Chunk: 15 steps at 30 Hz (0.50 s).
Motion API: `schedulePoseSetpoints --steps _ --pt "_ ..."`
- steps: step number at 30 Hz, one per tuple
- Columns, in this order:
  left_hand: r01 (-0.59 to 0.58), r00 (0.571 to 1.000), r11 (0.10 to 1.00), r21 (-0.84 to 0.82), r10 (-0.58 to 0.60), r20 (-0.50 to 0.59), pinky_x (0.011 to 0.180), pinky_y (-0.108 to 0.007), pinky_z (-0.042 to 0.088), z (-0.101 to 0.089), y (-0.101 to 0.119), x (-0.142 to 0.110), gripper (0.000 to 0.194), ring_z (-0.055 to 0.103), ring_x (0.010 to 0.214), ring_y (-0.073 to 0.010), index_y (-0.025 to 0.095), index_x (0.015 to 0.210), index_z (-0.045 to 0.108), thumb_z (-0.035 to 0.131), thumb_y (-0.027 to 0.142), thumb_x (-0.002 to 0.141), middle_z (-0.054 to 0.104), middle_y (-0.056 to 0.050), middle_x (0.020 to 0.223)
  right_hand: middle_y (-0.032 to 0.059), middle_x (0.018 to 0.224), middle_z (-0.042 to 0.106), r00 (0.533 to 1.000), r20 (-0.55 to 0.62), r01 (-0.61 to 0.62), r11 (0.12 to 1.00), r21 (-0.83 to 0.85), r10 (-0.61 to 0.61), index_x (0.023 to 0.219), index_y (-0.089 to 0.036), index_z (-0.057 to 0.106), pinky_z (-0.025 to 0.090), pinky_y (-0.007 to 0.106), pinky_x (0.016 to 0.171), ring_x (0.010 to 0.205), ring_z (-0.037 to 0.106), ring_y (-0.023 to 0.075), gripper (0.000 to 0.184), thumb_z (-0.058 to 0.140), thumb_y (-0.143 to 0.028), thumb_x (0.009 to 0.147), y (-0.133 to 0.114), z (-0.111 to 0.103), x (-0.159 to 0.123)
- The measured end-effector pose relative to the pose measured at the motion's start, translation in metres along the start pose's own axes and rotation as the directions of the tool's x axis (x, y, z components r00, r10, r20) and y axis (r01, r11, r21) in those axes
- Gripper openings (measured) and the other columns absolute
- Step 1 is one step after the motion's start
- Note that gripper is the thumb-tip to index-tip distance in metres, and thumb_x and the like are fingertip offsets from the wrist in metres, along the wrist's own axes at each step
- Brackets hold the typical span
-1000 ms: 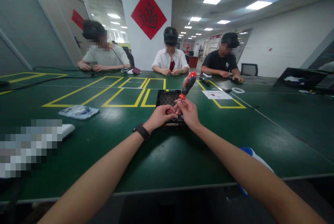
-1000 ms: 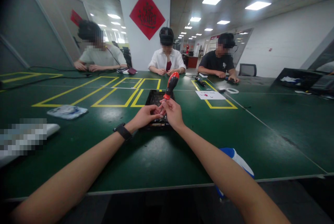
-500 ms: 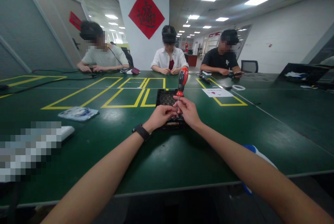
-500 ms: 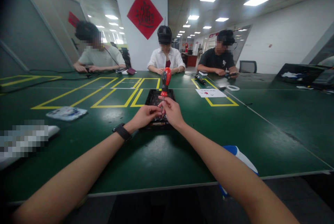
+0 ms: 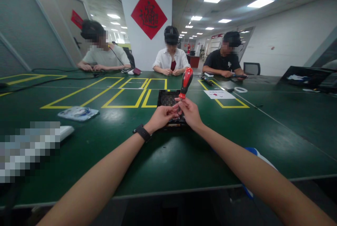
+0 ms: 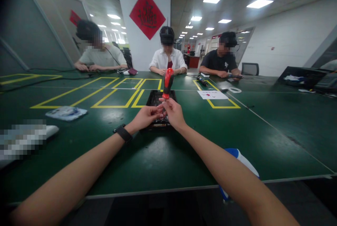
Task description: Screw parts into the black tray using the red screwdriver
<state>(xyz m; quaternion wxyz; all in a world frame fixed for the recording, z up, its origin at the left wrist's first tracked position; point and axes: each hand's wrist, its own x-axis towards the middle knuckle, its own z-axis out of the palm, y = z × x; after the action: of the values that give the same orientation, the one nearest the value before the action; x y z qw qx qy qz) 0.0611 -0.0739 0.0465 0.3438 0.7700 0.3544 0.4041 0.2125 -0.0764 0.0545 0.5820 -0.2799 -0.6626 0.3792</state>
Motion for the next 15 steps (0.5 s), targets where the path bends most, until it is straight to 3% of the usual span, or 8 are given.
schedulePoseSetpoints --steps 5,10,15 --pt "-0.065 0.997 0.996 -0.053 0.067 0.042 0.072 -0.025 0.046 -0.0001 -0.0032 0.0005 0.022 0.061 0.074 -0.015 0.011 0.083 0.064 0.056 0.03 0.076 0.067 -0.005 0.079 0.0029 0.08 0.062 1.0 0.027 0.01 1.0 0.02 -0.011 0.106 -0.017 0.057 0.049 0.021 0.051 0.057 0.056 0.0083 0.036 0.047 -0.043 0.084 0.0009 -0.0021 0.0001" --pt "-0.048 0.998 0.997 0.065 0.051 -0.044 0.056 -0.019 0.038 -0.0001 0.0024 -0.0007 0.023 0.049 0.057 -0.0083 0.011 0.075 0.059 0.059 0.034 0.073 0.058 0.001 0.065 0.0 0.072 0.058 1.0 0.0 0.005 0.997 0.071 -0.005 0.098 -0.017 0.054 0.05 0.02 0.05 0.063 0.062 0.0111 0.031 0.053 -0.043 0.08 0.0049 -0.0017 0.0013" --pt "-0.025 0.999 0.998 0.058 0.027 -0.022 0.05 -0.018 0.032 0.0008 0.0025 -0.0003 0.026 0.04 0.052 -0.0062 0.012 0.069 0.054 0.061 0.037 0.07 0.049 0.004 0.059 -0.0015 0.072 0.057 1.0 -0.024 -0.012 0.997 0.071 0.013 0.091 -0.017 0.052 0.051 0.018 0.047 0.06 0.063 0.0103 0.031 0.058 -0.044 0.076 0.0038 -0.0002 0.0009"
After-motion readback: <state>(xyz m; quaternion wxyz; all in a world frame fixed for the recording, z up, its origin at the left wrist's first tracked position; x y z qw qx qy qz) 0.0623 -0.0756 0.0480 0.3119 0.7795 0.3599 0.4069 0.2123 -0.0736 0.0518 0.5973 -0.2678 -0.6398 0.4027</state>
